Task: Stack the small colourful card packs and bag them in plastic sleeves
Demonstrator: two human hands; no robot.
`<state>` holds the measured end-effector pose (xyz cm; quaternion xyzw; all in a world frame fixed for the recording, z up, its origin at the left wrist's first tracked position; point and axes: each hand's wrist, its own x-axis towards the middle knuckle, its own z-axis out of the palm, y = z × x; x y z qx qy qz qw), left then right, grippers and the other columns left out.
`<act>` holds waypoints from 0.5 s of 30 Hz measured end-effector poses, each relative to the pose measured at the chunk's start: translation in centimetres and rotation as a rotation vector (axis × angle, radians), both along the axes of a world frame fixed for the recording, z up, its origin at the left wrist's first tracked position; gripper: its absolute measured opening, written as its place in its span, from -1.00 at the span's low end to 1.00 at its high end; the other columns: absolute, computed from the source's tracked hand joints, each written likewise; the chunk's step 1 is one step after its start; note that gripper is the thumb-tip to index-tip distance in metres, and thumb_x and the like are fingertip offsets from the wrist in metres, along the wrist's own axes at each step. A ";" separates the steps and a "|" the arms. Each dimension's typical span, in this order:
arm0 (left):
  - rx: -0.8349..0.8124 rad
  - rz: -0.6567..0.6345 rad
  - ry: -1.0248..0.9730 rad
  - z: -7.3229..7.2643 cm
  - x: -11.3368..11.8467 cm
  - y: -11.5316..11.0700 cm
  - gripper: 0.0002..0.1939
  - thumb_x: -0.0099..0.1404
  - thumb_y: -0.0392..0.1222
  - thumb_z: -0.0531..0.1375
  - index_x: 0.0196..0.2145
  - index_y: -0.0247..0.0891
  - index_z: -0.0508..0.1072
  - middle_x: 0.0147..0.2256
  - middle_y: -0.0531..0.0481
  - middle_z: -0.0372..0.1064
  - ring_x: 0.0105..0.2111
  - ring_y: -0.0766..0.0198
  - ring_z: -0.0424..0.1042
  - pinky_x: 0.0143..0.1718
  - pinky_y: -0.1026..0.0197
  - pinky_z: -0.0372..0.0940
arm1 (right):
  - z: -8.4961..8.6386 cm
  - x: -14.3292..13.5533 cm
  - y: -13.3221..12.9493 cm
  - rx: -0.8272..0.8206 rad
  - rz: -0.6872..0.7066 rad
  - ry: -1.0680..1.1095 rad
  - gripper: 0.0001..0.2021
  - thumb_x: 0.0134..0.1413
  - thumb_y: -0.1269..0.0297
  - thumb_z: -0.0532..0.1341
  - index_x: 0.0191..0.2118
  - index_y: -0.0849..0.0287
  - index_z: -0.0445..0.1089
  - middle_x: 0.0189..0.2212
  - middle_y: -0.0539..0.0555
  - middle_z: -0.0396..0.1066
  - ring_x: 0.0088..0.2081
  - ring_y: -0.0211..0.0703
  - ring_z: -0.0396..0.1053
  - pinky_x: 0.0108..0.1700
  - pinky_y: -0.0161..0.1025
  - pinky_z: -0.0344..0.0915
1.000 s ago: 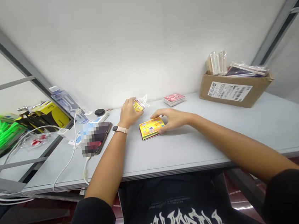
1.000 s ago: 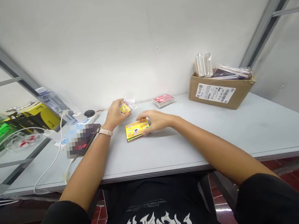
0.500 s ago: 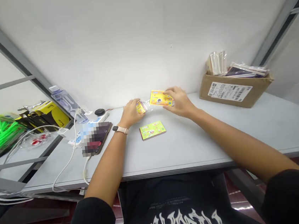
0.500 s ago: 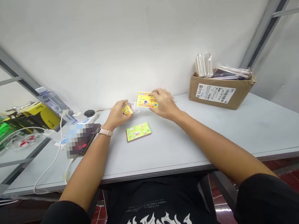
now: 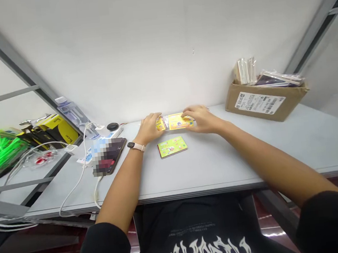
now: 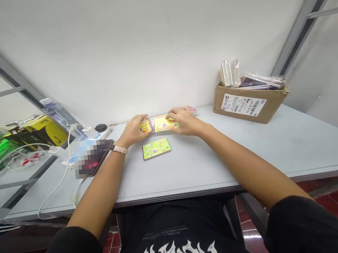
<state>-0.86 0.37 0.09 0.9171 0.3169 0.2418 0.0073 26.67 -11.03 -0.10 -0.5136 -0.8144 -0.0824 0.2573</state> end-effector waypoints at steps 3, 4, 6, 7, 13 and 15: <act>0.010 0.008 -0.006 0.0 0.0 -0.1 -0.24 0.18 -0.17 0.38 0.31 -0.16 0.32 0.20 -0.25 0.44 0.23 -0.19 0.44 0.26 -0.21 0.32 | 0.0 0.2 0.1 -0.007 -0.004 0.005 -0.61 0.19 0.19 0.31 0.12 0.08 0.49 0.15 0.30 0.49 0.15 0.30 0.42 0.17 0.18 0.22; 0.012 0.011 -0.004 0.1 0.0 0.0 -0.24 0.17 -0.17 0.38 0.31 -0.18 0.32 0.20 -0.26 0.44 0.22 -0.20 0.44 0.26 -0.21 0.32 | 0.0 0.3 0.1 -0.010 -0.006 0.008 -0.61 0.19 0.18 0.31 0.12 0.08 0.49 0.14 0.30 0.50 0.15 0.31 0.42 0.18 0.18 0.22; 0.016 0.021 0.000 0.0 0.0 0.0 -0.24 0.17 -0.17 0.38 0.31 -0.19 0.32 0.20 -0.27 0.43 0.22 -0.20 0.44 0.25 -0.22 0.33 | 0.0 0.3 0.2 -0.020 -0.012 0.011 -0.61 0.20 0.15 0.31 0.12 0.10 0.49 0.13 0.31 0.51 0.13 0.30 0.44 0.18 0.19 0.22; 0.020 0.027 -0.002 0.0 0.0 0.1 -0.25 0.17 -0.18 0.37 0.31 -0.19 0.32 0.21 -0.27 0.43 0.22 -0.20 0.44 0.26 -0.21 0.33 | 0.0 0.3 0.1 -0.025 -0.015 0.012 -0.61 0.21 0.14 0.30 0.11 0.11 0.49 0.12 0.32 0.52 0.11 0.29 0.45 0.18 0.20 0.22; 0.029 0.069 -0.013 -0.2 -0.1 0.5 -0.25 0.19 -0.19 0.33 0.32 -0.26 0.31 0.20 -0.31 0.42 0.22 -0.20 0.43 0.26 -0.21 0.33 | 0.2 0.3 0.0 -0.009 -0.023 0.017 -0.63 0.23 0.09 0.29 0.09 0.10 0.50 0.11 0.32 0.53 0.09 0.29 0.45 0.16 0.19 0.21; 0.025 0.084 -0.006 -0.3 -0.1 0.6 -0.25 0.19 -0.19 0.33 0.32 -0.27 0.31 0.20 -0.31 0.42 0.22 -0.21 0.43 0.26 -0.21 0.33 | 0.2 0.3 0.0 0.002 -0.018 0.022 -0.63 0.23 0.11 0.29 0.10 0.10 0.50 0.12 0.32 0.51 0.10 0.30 0.44 0.15 0.20 0.22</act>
